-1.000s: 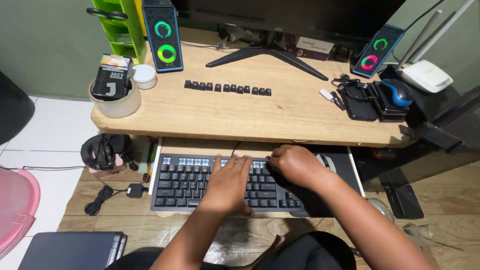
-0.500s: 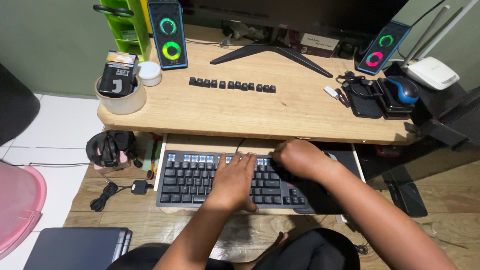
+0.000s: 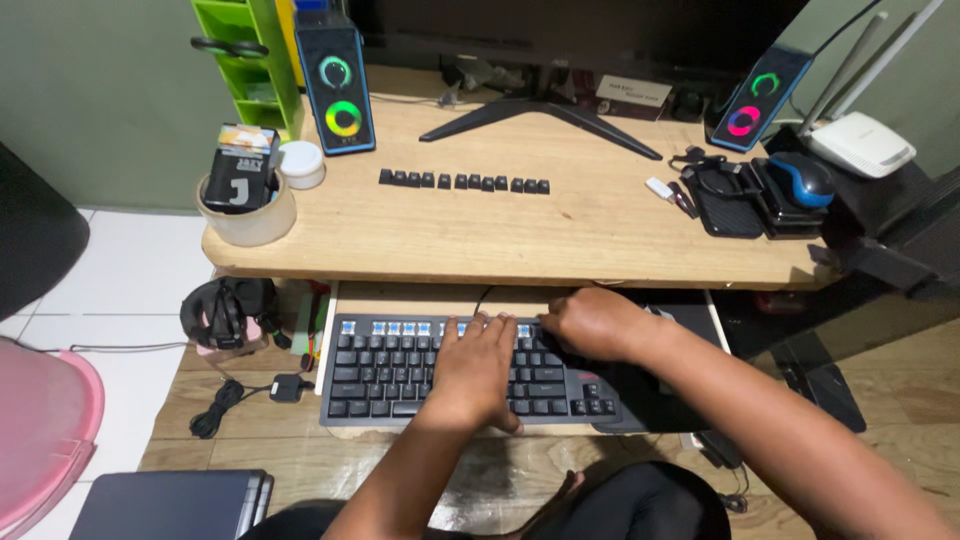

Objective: The person sits on the floor and uses a keycap puller to remove keycaps from a mechanical keyboard. They place the removed keycaps in a row on the desk and continue removing more keycaps.

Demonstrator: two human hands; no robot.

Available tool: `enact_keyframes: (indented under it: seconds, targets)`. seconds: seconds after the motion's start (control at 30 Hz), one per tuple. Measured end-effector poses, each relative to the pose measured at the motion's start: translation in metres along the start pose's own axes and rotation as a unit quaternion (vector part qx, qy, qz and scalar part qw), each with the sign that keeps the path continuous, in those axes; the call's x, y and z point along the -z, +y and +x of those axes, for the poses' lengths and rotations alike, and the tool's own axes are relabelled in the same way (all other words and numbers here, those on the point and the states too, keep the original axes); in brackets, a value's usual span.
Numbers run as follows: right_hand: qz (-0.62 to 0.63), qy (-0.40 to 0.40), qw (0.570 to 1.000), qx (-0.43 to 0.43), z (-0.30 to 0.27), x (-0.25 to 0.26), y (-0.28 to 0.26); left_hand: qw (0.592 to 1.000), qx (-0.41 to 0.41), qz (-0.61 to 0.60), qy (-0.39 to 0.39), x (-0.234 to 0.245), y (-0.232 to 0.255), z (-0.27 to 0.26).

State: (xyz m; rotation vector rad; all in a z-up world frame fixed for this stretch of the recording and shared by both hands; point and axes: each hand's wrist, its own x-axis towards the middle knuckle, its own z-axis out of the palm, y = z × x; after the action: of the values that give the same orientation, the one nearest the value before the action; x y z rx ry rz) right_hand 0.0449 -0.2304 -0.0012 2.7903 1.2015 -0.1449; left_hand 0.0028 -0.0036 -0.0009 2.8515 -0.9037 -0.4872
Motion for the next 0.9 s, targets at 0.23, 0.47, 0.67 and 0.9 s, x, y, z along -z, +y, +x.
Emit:
enact_keyframes:
  seconds: [0.23,0.47,0.67,0.9]
  targets:
    - [0.026,0.027,0.999,-0.009,-0.003,0.020,-0.007,1.000,-0.012,0.000,0.010,-0.003,-0.002,0.001]
    - [0.079,0.098,0.992,-0.002,-0.034,0.125,-0.038,0.999,-0.026,-0.019,0.039,-0.007,-0.008,-0.001]
    - [0.272,0.160,0.945,-0.090,-0.047,0.103,-0.015,0.947,-0.090,-0.162,0.261,0.015,0.003,-0.015]
    - [0.508,0.255,0.813,-0.130,-0.049,0.056,0.007,0.849,-0.158,-0.200,0.463,0.046,0.030,0.018]
